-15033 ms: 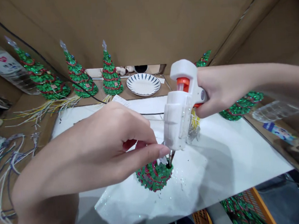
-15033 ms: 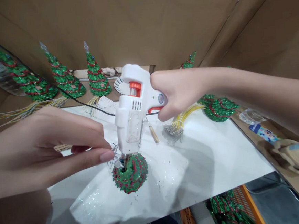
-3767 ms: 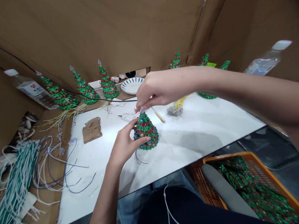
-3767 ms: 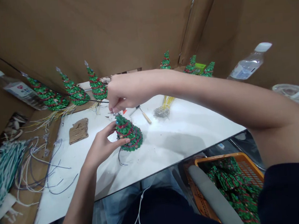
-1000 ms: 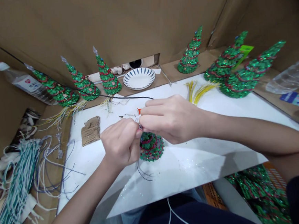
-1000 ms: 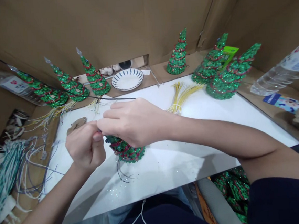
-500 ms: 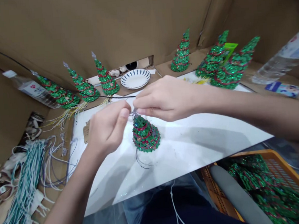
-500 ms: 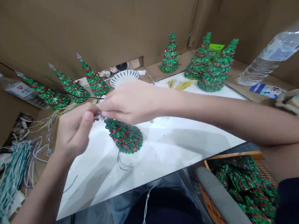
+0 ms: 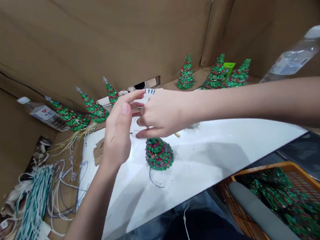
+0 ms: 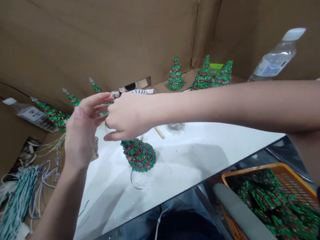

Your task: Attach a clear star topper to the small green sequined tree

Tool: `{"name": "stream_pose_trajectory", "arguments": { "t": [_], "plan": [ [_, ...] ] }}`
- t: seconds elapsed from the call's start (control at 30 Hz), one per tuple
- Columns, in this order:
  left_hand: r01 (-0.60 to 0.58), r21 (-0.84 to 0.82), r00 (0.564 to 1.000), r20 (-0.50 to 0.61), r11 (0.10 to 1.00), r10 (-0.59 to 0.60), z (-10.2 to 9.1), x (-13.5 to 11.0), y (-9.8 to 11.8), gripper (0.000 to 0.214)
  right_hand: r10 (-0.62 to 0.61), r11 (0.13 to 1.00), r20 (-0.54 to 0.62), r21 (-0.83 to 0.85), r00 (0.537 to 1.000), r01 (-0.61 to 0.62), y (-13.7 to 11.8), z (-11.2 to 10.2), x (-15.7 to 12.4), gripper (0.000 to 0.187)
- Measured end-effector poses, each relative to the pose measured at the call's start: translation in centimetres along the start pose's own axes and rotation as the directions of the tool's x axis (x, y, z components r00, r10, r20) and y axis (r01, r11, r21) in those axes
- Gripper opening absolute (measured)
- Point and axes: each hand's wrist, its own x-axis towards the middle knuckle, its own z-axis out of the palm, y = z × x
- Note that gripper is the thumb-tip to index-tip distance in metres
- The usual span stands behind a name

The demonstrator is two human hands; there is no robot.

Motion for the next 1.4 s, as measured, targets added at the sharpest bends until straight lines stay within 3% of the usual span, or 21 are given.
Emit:
{"name": "stream_pose_trajectory", "arguments": {
  "t": [0.07,0.13,0.23,0.3,0.37,0.43,0.47,0.5,0.6,0.67,0.73,0.9,1.13,1.3,1.33,1.4],
  "plan": [
    [-0.018,-0.066,0.999,0.031,0.998,0.02,0.3,0.7,0.1,0.043,0.012,0.996,-0.07,0.09,0.998,-0.005,-0.3,-0.1,0.4,0.047],
    [-0.034,-0.073,0.998,0.048,0.997,0.038,0.2,1.2,0.0,0.04,0.084,0.955,-0.145,0.294,0.986,-0.038,-0.4,-0.1,0.9,0.041],
    [-0.007,-0.125,1.0,0.029,0.992,0.01,-0.4,1.1,-0.5,0.04,0.193,0.743,-0.143,0.668,0.971,-0.049,-0.4,0.5,1.1,0.029],
    [0.033,-0.189,0.999,0.015,0.981,-0.031,-0.7,0.4,-0.9,0.039,0.227,0.586,-0.152,0.81,0.962,-0.01,-0.4,1.5,0.6,0.025],
    [0.056,-0.191,0.998,-0.002,0.98,-0.058,-0.8,-0.6,-1.1,0.037,0.323,0.467,-0.216,0.883,0.922,0.043,-0.8,2.9,-0.3,0.024],
    [0.056,-0.097,0.997,-0.041,0.994,-0.061,-0.6,-1.7,-1.0,0.029,0.482,0.388,-0.259,0.92,0.837,0.061,-1.7,4.3,-1.3,0.026],
    [0.033,0.006,0.997,-0.063,0.999,-0.033,-0.3,-2.3,-1.0,0.023,0.542,0.391,-0.295,0.917,0.787,0.075,-2.1,5.1,-1.7,0.026],
    [-0.014,0.127,0.996,-0.09,0.992,0.025,-0.1,-2.8,-1.0,0.018,0.536,0.448,-0.347,0.89,0.77,0.088,-2.6,5.7,-2.0,0.026],
    [-0.155,0.472,0.98,-0.035,0.868,0.194,0.7,-3.9,-1.6,0.011,0.409,0.748,-0.566,0.657,0.716,0.091,-3.2,7.3,-2.1,0.029],
    [-0.243,0.598,0.958,0.022,0.764,0.287,1.0,-4.3,-2.5,0.009,0.297,0.892,-0.679,0.448,0.672,0.058,-2.9,8.0,-1.7,0.032],
    [-0.305,0.619,0.935,0.051,0.724,0.351,1.2,-4.5,-3.4,0.009,0.197,0.958,-0.753,0.283,0.628,0.039,-2.3,8.6,-1.4,0.034],
    [-0.416,0.521,0.882,0.032,0.745,0.469,1.5,-3.6,-5.1,0.012,0.069,0.979,-0.854,0.158,0.515,0.131,-1.0,9.6,-0.5,0.035],
    [-0.571,0.439,0.782,0.033,0.694,0.623,1.8,-2.4,-6.4,0.018,0.122,0.921,-0.919,0.246,0.375,0.302,-0.9,10.2,1.0,0.041],
    [-0.532,0.461,0.808,0.027,0.71,0.588,1.3,-2.4,-6.2,0.026,0.171,0.881,-0.932,0.29,0.32,0.373,-1.3,10.7,2.0,0.045],
    [-0.539,0.449,0.817,0.074,0.713,0.571,1.0,-2.2,-6.0,0.029,0.17,0.879,-0.933,0.289,0.317,0.38,-1.3,10.9,2.1,0.047],
    [-0.541,0.415,0.84,0.306,0.732,0.448,0.2,-1.8,-5.5,0.034,0.157,0.879,-0.928,0.287,0.337,0.382,-1.3,11.2,2.1,0.051]
  ]
}}
